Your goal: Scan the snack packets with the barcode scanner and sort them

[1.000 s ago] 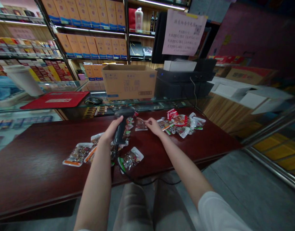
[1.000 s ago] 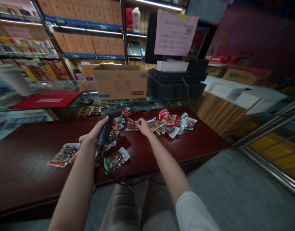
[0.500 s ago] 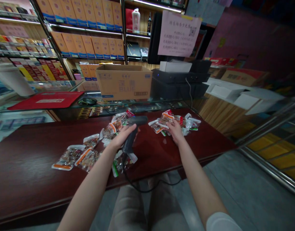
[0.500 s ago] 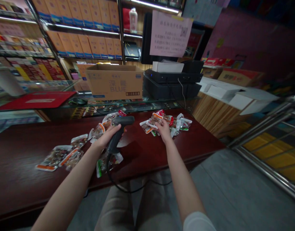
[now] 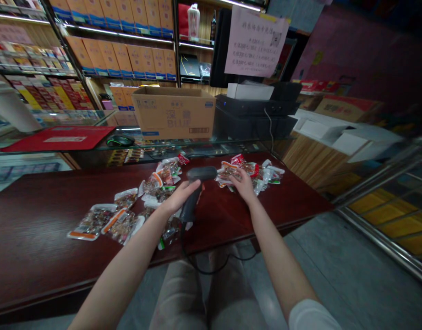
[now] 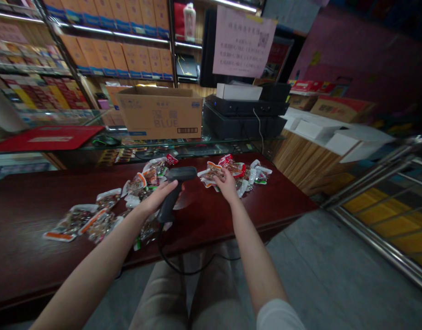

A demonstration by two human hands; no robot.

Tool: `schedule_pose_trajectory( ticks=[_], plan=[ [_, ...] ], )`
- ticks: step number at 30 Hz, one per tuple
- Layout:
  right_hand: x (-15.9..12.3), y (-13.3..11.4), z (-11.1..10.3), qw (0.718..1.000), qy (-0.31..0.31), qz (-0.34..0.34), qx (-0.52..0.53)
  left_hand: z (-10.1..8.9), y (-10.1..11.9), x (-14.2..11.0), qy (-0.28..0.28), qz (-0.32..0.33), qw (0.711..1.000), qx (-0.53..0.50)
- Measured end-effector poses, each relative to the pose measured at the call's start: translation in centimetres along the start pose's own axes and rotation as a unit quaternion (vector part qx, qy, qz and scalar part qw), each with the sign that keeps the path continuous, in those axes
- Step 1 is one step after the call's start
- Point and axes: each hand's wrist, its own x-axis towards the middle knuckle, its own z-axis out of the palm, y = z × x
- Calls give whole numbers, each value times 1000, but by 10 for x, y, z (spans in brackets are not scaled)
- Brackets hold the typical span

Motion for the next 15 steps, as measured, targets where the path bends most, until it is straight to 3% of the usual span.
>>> schedule_pose_trajectory(
  ticks=[3, 7, 11, 15],
  plan=[
    [-5, -2, 0, 1000, -6, -4, -21, -7, 7, -3, 16, 8, 1000, -13],
    [-11, -7, -2, 983, 21, -70, -167, -25, 18, -5, 51, 7, 999, -19],
    [-16, -19, -1, 931, 78, -144, -325, -43, 24, -6, 92, -2, 996, 4],
    [-25, -32, 5, 876, 108, -135, -451, -55, 29, -9, 105, 0, 994, 6]
  ],
)
